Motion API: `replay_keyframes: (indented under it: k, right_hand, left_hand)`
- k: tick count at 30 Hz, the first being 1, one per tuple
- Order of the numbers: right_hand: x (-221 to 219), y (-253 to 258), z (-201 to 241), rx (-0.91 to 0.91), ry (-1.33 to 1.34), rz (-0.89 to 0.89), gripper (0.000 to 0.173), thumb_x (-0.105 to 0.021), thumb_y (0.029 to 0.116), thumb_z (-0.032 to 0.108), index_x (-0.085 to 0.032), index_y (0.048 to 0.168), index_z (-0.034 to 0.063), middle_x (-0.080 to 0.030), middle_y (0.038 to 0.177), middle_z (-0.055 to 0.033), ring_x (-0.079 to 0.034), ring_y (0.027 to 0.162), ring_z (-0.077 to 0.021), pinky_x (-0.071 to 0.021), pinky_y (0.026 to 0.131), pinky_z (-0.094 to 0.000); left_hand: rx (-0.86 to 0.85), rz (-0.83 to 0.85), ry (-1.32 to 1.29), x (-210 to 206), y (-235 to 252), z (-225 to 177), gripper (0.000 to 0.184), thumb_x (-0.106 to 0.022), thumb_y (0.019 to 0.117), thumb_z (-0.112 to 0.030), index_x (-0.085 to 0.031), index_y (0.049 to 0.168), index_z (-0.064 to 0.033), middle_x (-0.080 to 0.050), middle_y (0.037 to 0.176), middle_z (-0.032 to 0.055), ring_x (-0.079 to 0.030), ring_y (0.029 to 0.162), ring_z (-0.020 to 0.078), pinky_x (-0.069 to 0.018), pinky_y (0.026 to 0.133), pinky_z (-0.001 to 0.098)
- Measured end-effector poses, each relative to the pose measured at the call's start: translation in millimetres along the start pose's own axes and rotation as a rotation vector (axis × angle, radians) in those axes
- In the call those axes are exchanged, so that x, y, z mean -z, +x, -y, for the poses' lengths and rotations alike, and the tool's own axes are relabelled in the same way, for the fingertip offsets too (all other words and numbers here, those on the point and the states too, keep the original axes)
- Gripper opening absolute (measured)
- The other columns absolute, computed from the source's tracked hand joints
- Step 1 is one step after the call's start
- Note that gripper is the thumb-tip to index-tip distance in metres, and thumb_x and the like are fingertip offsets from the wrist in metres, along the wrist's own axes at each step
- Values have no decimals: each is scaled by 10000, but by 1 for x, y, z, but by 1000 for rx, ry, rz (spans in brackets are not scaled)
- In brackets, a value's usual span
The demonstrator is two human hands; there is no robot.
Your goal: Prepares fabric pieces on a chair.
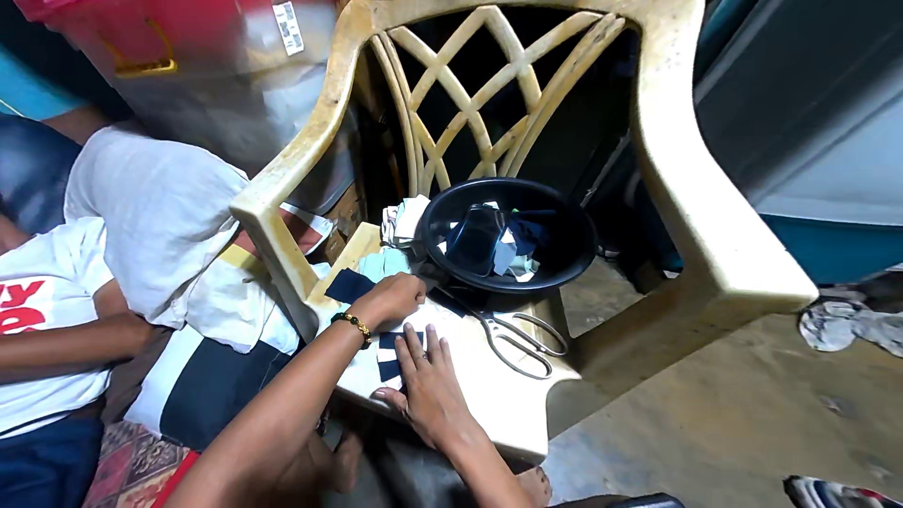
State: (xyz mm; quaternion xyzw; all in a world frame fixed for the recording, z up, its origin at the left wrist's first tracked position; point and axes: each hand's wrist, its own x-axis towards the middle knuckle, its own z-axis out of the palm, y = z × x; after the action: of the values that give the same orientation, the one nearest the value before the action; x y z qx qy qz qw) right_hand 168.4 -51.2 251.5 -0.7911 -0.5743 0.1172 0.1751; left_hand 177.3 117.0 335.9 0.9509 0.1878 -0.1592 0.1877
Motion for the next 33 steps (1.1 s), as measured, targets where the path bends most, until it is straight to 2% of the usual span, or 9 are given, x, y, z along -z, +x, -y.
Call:
replay_keyframes:
  k: [2, 5, 8, 11, 16, 20, 23, 28, 33]
  right_hand:
    - [2, 0, 0, 8, 29, -7, 910, -493, 962, 672, -350, 1589, 27, -235, 1679, -190, -153, 1555, -451, -108, 1240, -614]
    - [10, -5, -3, 86, 99, -178, 819, -575, 964, 569, -456, 1519, -21, -366, 1617, -219, -273, 1521, -451, -183, 1228, -614]
    - [33, -15, -9, 179, 144, -398, 641, -655, 952, 436, -611, 1379, -39, -521, 1499, -242, -402, 1439, -500, -256, 1175, -685]
    - [57, -28, -22, 213, 157, -570, 567, -606, 979, 425, -663, 1313, -30, -589, 1433, -226, -473, 1386, -502, -307, 1125, -724]
    - [87, -55, -43, 181, 178, -724, 504, -574, 1006, 412, -703, 1263, -3, -635, 1376, -211, -529, 1354, -449, -408, 1110, -630]
    - [100, -73, -52, 169, 185, -778, 469, -608, 994, 373, -713, 1243, -11, -650, 1349, -215, -543, 1345, -431, -432, 1115, -567]
    - [106, -80, -54, 167, 174, -795, 469, -609, 994, 369, -715, 1234, -21, -662, 1327, -216, -554, 1332, -429, -444, 1113, -529]
    - [104, -80, -50, 163, 189, -761, 441, -566, 1017, 342, -723, 1222, -15, -683, 1296, -203, -586, 1302, -415, -460, 1096, -526]
    - [90, -67, -47, 189, 181, -661, 346, -585, 997, 226, -734, 1200, -11, -703, 1264, -192, -620, 1263, -411, -499, 1056, -529]
  left_hand:
    - [5, -28, -22, 1, -4, 1, 201, -556, 1005, -45, -663, 1168, 0, -676, 1086, 193, -636, 1061, 347, -477, 940, 551]
    - [-18, -92, -93, -1, -9, 7, 207, -569, 987, 7, -639, 1180, 30, -666, 1048, 201, -645, 995, 323, -503, 912, 508]
    - [-51, -231, -140, -6, -18, 12, 133, -605, 958, 28, -667, 1074, 46, -680, 994, 190, -663, 924, 288, -530, 867, 463]
    - [-23, -369, -180, -14, -37, 11, 75, -643, 922, 21, -687, 981, 34, -688, 916, 171, -668, 834, 276, -544, 794, 463]
    - [202, -541, -328, -42, -73, 18, 92, -673, 871, 32, -698, 958, 50, -697, 938, 188, -677, 864, 280, -546, 824, 463]
    - [402, -687, -541, -68, -96, 31, 127, -737, 838, 12, -695, 956, 33, -699, 935, 137, -668, 840, 198, -551, 804, 386]
    - [470, -818, -832, -90, -112, 31, 171, -768, 822, 46, -663, 957, 46, -694, 902, 121, -673, 692, 142, -590, 666, 306]
    - [410, -1090, -1156, -123, -116, 9, 183, -747, 791, 149, -606, 854, 52, -692, 822, 104, -661, 587, 108, -593, 567, 250]
    - [374, -1125, -1233, -130, -99, -8, 188, -739, 794, 160, -594, 825, 44, -685, 806, 105, -655, 595, 109, -586, 576, 244]
